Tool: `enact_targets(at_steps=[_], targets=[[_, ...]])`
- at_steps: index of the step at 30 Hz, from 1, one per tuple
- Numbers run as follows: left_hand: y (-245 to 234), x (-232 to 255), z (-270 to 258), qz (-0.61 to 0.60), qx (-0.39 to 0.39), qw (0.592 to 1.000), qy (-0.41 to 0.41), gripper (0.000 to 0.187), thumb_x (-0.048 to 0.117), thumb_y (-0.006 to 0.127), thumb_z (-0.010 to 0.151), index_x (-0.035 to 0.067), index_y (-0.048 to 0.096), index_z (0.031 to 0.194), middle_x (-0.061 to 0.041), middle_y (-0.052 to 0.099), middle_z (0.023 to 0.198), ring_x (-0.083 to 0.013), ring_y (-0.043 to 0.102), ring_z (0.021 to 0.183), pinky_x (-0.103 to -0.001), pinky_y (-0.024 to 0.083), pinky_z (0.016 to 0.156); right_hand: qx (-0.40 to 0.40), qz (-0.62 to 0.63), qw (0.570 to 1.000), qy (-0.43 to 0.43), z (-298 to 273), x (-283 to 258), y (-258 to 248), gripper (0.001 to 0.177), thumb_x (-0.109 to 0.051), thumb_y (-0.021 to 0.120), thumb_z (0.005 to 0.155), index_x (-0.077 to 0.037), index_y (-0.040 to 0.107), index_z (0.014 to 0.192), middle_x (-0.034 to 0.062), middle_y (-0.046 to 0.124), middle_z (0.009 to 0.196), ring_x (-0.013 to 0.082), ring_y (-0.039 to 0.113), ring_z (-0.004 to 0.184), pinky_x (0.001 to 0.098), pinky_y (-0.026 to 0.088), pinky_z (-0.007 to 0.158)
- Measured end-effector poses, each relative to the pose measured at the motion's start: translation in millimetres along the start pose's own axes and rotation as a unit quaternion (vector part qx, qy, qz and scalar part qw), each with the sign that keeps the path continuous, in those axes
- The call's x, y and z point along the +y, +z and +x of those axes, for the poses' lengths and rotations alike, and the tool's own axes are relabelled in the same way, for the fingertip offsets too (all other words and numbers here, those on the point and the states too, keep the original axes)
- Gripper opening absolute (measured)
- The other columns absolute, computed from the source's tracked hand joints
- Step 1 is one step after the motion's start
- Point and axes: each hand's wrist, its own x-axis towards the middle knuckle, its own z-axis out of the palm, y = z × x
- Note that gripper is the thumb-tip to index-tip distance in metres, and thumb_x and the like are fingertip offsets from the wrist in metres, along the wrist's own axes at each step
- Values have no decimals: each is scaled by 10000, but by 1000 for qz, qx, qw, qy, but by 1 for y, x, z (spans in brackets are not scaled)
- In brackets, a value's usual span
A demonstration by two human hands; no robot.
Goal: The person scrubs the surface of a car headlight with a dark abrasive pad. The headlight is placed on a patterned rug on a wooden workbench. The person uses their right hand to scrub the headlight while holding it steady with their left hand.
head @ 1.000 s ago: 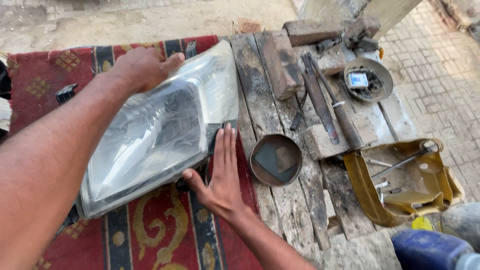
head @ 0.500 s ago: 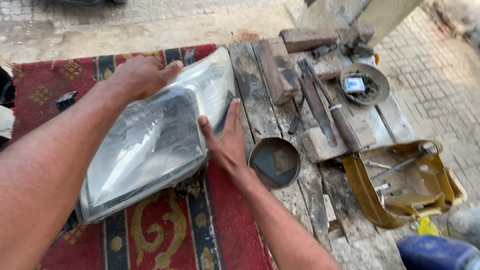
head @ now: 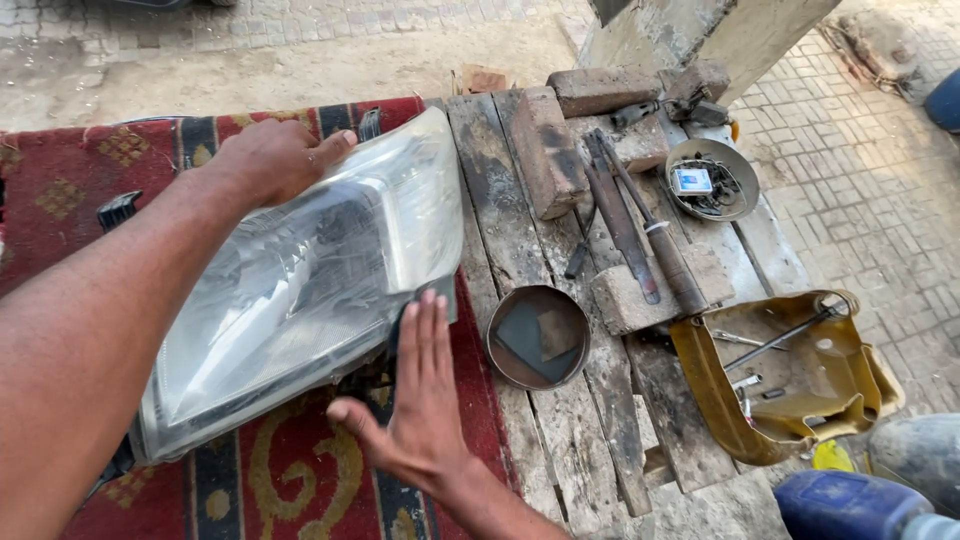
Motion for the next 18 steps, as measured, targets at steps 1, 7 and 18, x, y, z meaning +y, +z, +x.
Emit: enact_targets(at_steps=[1,7,18], targets=[[3,-2,1,-2,-1,1000,1,774,695,336,1150,117,838,1036,-204,754,969,-406,734,1020,-542,520,982,-1,-2,1000,1,13,0,-11,1206,-859,297,846,41,-30,1580,325,-78,1663,474,-46,1540,577,39,1221],[3,1,-13,31,5,998,46,834,706,291,1134,51,807,1148,-283,718,1203,-476,639,1235,-619,482,1016,21,90,982,162,79,18,-41,1205,-868,324,815,-42,-35,1617,240,1,1685,409,49,1553,561,101,1237],[4,1,-11,12,-2,1000,18,865,753,269,1124,58,779,1195,-244,745,1011,-398,725,1065,-597,506,1027,23,55,994,88,61,-6,-40,1191,-858,264,832,5,-9,1605,288,-11,1680,461,25,1549,608,103,1223]])
